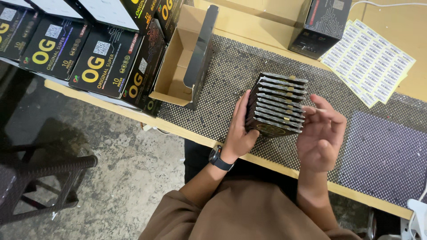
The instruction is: The person cleans a mobile device screen component by hand, places a protective film over it, and then packs a stack of these components into a box and seals it.
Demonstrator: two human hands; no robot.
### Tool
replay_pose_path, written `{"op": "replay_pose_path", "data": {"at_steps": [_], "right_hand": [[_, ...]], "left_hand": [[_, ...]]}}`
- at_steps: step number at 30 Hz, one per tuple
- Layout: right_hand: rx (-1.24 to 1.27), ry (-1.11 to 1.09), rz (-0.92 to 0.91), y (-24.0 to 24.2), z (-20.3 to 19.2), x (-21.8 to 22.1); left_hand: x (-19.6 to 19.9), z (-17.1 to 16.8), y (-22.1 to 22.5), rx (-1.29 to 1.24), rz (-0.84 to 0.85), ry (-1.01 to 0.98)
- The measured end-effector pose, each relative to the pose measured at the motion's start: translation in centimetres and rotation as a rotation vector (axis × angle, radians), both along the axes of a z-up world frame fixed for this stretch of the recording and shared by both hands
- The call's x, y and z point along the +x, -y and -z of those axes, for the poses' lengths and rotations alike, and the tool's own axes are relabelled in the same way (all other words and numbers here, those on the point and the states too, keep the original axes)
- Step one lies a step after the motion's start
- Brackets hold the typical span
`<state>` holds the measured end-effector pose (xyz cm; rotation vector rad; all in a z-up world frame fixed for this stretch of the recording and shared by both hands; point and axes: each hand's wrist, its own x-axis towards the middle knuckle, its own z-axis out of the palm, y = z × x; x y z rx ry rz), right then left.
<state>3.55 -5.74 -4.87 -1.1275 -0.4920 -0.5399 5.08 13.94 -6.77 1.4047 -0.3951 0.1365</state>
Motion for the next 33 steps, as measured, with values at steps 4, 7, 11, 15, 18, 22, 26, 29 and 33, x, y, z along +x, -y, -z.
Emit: {"op": "replay_pose_path", "data": {"at_steps": [4,7,11,15,18,22,26,29,33], "right_hand": [[0.025,-0.099,-0.037,0.3,-0.7,0.7],[0.008,-0.147,-0.001,0.4,-0.7,1.1],[-0.161,-0.083,0.064,-1.4,-3.9,0.8],[-0.217,-0.083,0.116,-2.0,-3.2,1.3],[-0.508,0.142,-0.111,-0.1,-0.7,1.8],[-0.936,-0.557,0.037,0.8,1.4,1.6],[-0.876,-0.311,-0.431,5.2,8.8,5.3],[-0.949,-0.377,-0.046,-0.3,2.3,3.6],[-1.175,-0.21,-0.01,4.1,9.4,5.9]], "left_hand": [[-0.1,-0.6,-0.1,0.0,0.001,0.012],[0.0,-0.3,0.0,0.012,-0.007,0.042],[-0.4,-1.8,-0.4,0.088,-0.041,0.026],[0.0,0.9,0.2,0.191,-0.163,0.112],[-0.3,0.0,0.1,0.173,-0.122,0.028],[0.2,0.5,0.5,0.147,-0.132,0.019],[0.5,-0.8,-0.8,0.15,0.017,-0.085],[0.8,0.0,-0.2,0.13,0.076,-0.11],[0.9,0.0,-0.2,0.129,0.106,-0.104]]}}
